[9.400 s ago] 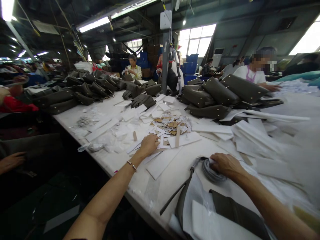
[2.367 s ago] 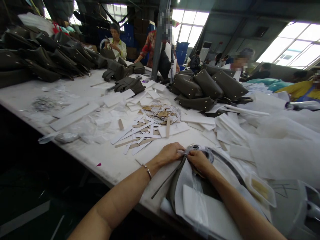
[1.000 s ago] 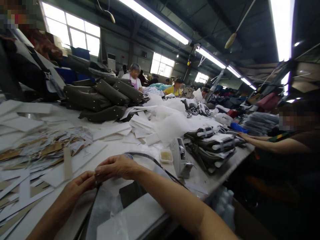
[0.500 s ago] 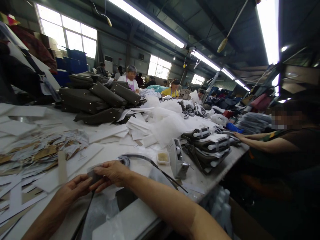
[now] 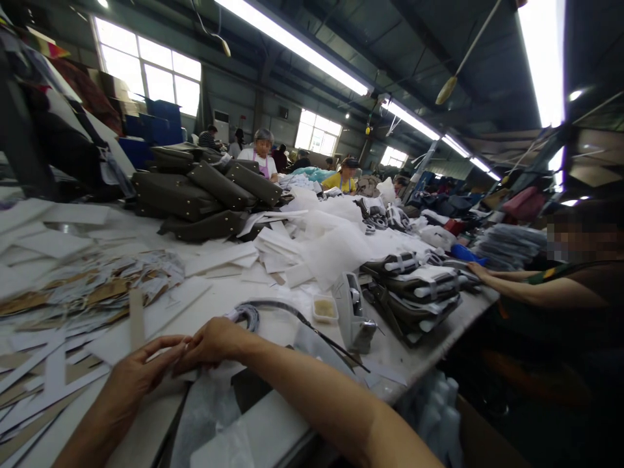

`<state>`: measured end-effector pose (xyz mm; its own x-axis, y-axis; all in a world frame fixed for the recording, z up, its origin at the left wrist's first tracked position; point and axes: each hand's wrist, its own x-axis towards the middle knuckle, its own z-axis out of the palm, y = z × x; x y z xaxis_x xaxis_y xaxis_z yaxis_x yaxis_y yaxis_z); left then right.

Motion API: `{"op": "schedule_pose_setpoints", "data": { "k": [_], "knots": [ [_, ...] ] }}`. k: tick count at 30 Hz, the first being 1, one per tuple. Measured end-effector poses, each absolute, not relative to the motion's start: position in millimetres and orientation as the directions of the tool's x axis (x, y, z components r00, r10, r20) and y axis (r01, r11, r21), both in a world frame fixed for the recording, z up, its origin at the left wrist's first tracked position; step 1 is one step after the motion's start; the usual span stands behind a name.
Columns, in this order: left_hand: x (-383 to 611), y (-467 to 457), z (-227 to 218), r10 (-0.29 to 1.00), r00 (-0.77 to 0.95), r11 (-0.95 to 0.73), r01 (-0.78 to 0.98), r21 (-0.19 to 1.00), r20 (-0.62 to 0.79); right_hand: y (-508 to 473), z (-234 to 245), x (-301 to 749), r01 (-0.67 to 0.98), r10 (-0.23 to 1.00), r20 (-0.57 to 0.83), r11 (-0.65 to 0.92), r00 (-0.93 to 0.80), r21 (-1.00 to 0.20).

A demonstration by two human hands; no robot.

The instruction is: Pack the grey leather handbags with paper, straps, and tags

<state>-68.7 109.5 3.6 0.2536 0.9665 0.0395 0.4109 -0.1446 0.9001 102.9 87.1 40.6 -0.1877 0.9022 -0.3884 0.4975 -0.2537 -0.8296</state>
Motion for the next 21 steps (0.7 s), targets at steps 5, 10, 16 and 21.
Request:
{"op": "schedule_pose_setpoints", "data": {
  "k": [5,10,16,21],
  "knots": [
    [-71,111,-3,0.917,0.336,-0.336,0.362,0.87,0.214,93,25,96,0.49,0.901,-0.423,-0.328,-0.094,-0.808],
    [-73,107,-3,0.908,0.415,-0.204,0.326,0.923,0.054,91,13,98,0.223,0.926,-0.374,-0.353,-0.058,-0.909],
    [-69,100,11,0.937,0.294,0.091,0.308,0.947,-0.186,80,32,94,0.117,0.941,-0.333,-0.325,-0.058,-0.938],
    [-69,96,13,0.9,0.403,0.092,0.194,0.977,-0.165,71,45,99,0.199,0.939,-0.332,-0.31,-0.093,-0.93]
  ]
}}
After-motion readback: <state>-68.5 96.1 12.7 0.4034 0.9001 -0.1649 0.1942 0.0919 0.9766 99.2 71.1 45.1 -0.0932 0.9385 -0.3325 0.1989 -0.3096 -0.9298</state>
